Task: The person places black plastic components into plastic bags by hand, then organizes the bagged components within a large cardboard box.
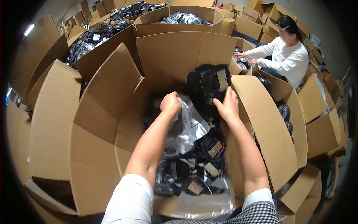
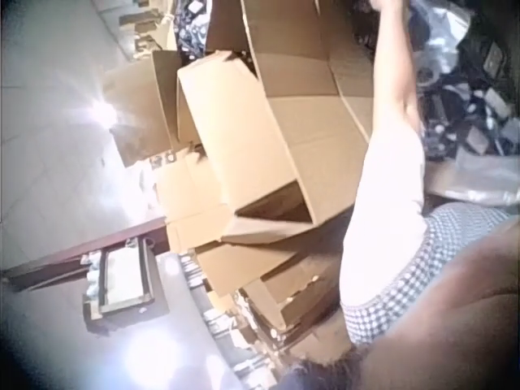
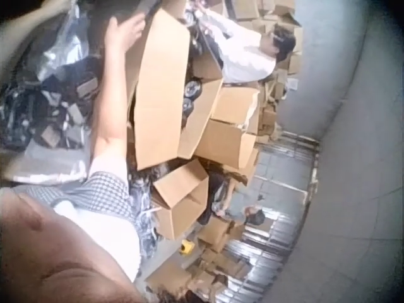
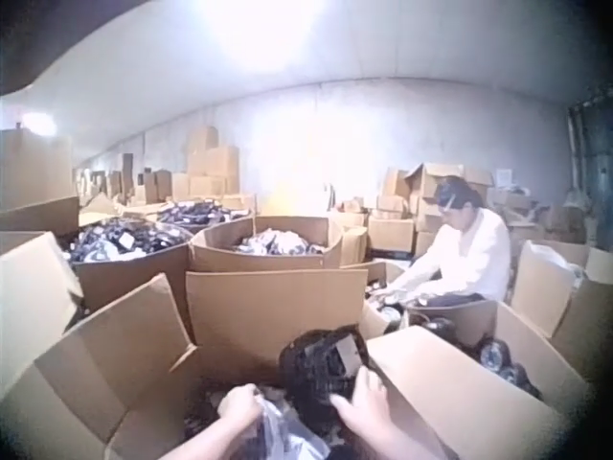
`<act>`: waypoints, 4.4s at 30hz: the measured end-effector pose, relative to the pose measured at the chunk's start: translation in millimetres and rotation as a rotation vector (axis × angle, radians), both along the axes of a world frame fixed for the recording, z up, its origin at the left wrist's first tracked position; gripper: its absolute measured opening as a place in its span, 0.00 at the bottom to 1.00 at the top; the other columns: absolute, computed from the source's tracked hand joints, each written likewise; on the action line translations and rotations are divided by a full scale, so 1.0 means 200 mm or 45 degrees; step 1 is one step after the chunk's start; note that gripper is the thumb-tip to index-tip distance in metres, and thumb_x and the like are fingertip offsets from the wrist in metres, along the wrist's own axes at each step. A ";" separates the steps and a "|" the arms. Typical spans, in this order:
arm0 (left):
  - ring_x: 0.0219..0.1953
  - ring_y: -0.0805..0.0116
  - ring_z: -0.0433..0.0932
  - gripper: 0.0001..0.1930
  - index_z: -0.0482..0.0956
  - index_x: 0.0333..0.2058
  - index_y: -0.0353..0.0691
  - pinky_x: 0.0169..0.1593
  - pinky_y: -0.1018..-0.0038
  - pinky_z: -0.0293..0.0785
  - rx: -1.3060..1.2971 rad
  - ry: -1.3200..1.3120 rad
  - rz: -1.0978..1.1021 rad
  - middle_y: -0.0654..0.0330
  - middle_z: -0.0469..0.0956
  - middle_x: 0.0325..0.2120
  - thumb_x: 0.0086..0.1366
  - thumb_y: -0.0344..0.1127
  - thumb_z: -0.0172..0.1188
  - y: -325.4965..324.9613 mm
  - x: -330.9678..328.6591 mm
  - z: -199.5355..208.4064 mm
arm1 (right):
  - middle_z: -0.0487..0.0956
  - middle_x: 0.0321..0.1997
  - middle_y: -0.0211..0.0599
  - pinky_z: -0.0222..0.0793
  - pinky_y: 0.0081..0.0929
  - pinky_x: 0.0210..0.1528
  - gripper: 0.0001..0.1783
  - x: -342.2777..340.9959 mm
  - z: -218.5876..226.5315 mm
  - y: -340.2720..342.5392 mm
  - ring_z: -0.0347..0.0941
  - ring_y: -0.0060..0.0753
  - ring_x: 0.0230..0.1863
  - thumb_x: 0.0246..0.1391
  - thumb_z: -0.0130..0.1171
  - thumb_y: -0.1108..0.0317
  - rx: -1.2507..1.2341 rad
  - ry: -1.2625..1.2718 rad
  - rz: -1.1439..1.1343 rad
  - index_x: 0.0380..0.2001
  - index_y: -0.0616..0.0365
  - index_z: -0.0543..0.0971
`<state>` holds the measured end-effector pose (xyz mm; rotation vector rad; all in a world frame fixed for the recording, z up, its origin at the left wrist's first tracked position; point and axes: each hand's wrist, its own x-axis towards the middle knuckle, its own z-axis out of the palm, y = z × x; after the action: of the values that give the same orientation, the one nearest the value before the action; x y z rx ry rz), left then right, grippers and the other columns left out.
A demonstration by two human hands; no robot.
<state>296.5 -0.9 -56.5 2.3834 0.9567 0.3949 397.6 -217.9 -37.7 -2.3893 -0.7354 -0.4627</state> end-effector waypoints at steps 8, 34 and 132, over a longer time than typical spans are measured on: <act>0.52 0.47 0.74 0.39 0.69 0.53 0.34 0.54 0.61 0.70 -0.365 -0.565 -0.057 0.40 0.74 0.49 0.43 0.49 0.71 -0.10 0.31 0.12 | 0.45 0.68 0.56 0.66 0.56 0.54 0.62 -0.11 0.37 0.29 0.50 0.68 0.65 0.33 0.71 0.42 -0.136 -0.077 -0.371 0.68 0.38 0.46; 0.41 0.56 0.79 0.41 0.74 0.46 0.24 0.46 0.67 0.73 -0.438 0.796 -1.564 0.45 0.80 0.37 0.51 0.62 0.63 -0.57 -0.56 0.35 | 0.50 0.71 0.46 0.38 0.32 0.70 0.70 -0.78 -0.04 -0.80 0.44 0.36 0.71 0.27 0.78 0.62 0.164 1.631 1.351 0.70 0.56 0.42; 0.20 0.78 0.68 0.12 0.81 0.31 0.35 0.24 0.79 0.63 -1.352 -0.619 -0.497 0.65 0.77 0.21 0.55 0.38 0.70 -0.37 0.06 0.02 | 0.76 0.31 0.46 0.72 0.33 0.36 0.19 -0.39 -0.23 -0.14 0.75 0.41 0.30 0.50 0.60 0.68 0.421 0.204 0.703 0.45 0.66 0.76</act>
<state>308.4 -75.4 -53.2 1.3449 0.3030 0.2066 319.7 -244.9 -84.6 -1.7939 -1.0991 -0.1421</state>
